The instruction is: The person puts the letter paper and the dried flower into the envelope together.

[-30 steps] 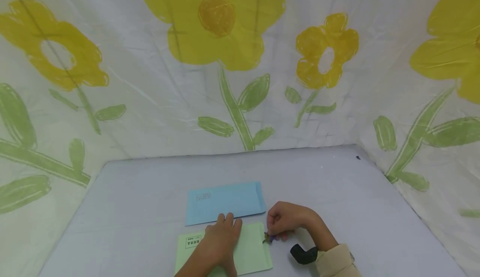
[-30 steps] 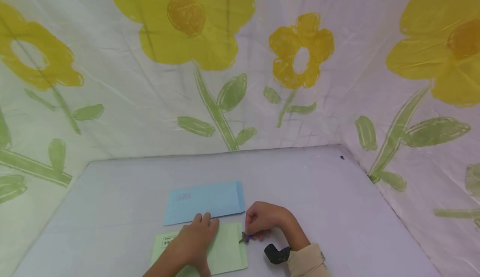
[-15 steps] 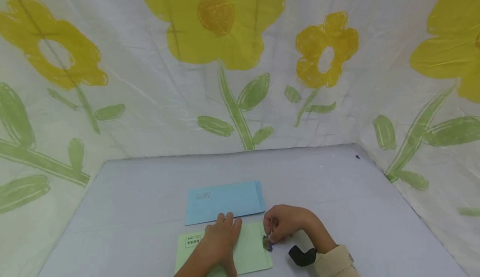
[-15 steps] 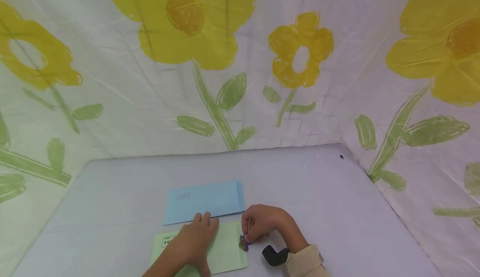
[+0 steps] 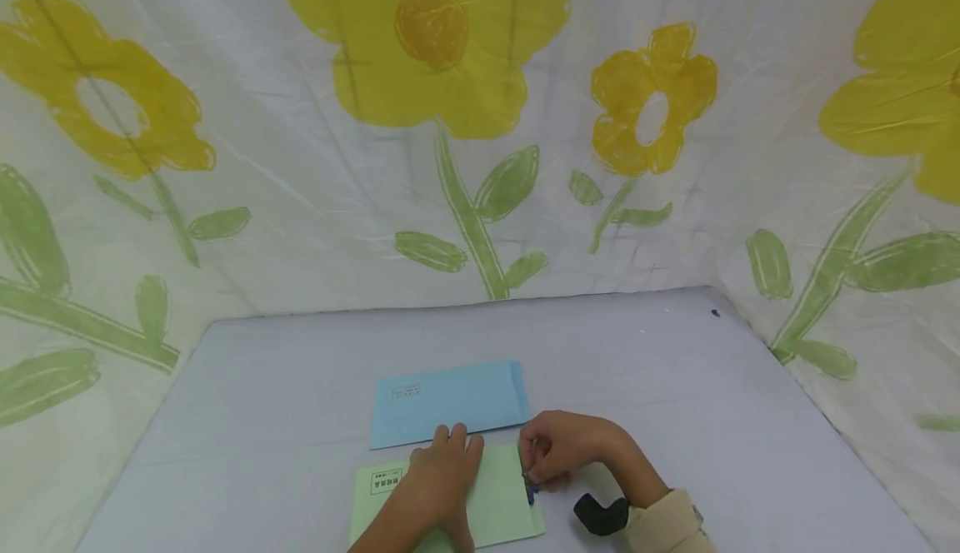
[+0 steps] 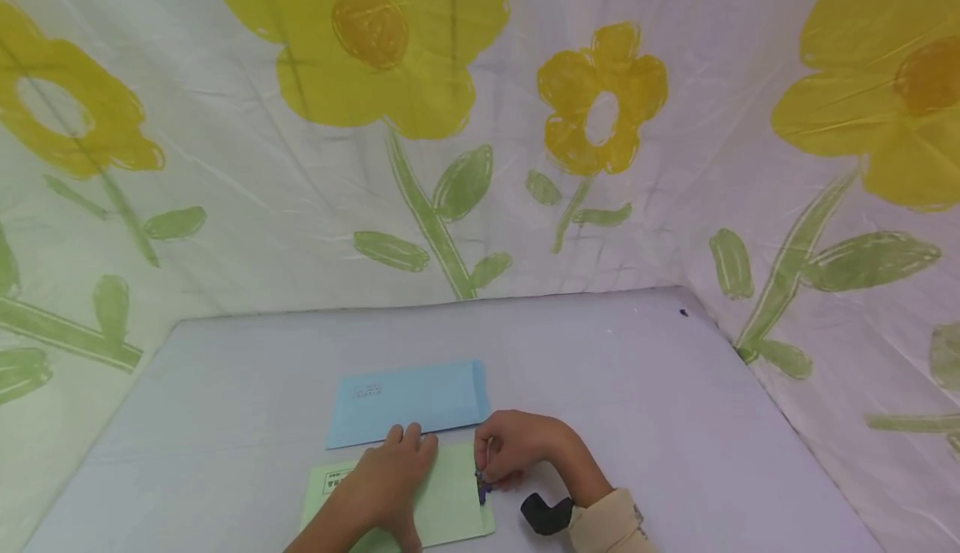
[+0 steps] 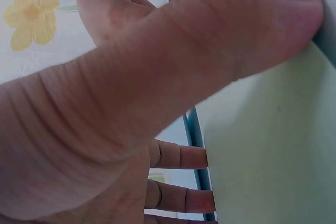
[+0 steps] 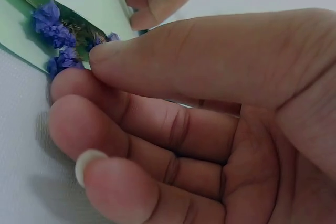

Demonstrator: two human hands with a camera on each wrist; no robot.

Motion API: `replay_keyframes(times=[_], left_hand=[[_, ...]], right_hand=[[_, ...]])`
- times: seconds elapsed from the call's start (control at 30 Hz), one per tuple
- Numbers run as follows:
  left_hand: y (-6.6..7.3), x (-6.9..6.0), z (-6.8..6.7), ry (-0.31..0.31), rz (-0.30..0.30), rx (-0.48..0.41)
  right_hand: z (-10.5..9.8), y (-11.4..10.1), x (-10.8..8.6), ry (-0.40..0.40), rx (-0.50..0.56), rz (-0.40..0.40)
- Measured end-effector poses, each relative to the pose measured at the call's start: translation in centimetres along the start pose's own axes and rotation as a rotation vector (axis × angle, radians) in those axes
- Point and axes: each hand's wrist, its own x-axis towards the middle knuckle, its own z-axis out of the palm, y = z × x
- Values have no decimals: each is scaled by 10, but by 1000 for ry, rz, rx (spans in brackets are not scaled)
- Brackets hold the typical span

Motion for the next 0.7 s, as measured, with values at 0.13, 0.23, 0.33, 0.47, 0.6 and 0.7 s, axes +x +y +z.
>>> replay_keyframes(times=[0.13, 0.23, 0.33, 0.47, 0.6, 0.7], left_hand=[[0, 0, -1, -8, 1, -7], [0, 0, -1, -7, 3, -6], [0, -1, 0, 0, 3, 1], [0, -1, 0, -1, 1, 14], [1, -1, 0, 7, 0, 25], [1, -1, 0, 16, 2, 29]], right_hand=[[0, 0, 1, -3, 19, -10], [0, 1, 2, 6, 24, -10], [-1, 3, 3, 8, 49, -25], [-2, 8, 4, -19, 133, -57], [-4, 13, 5, -30, 232, -73], [-5, 16, 5, -25, 324, -73]])
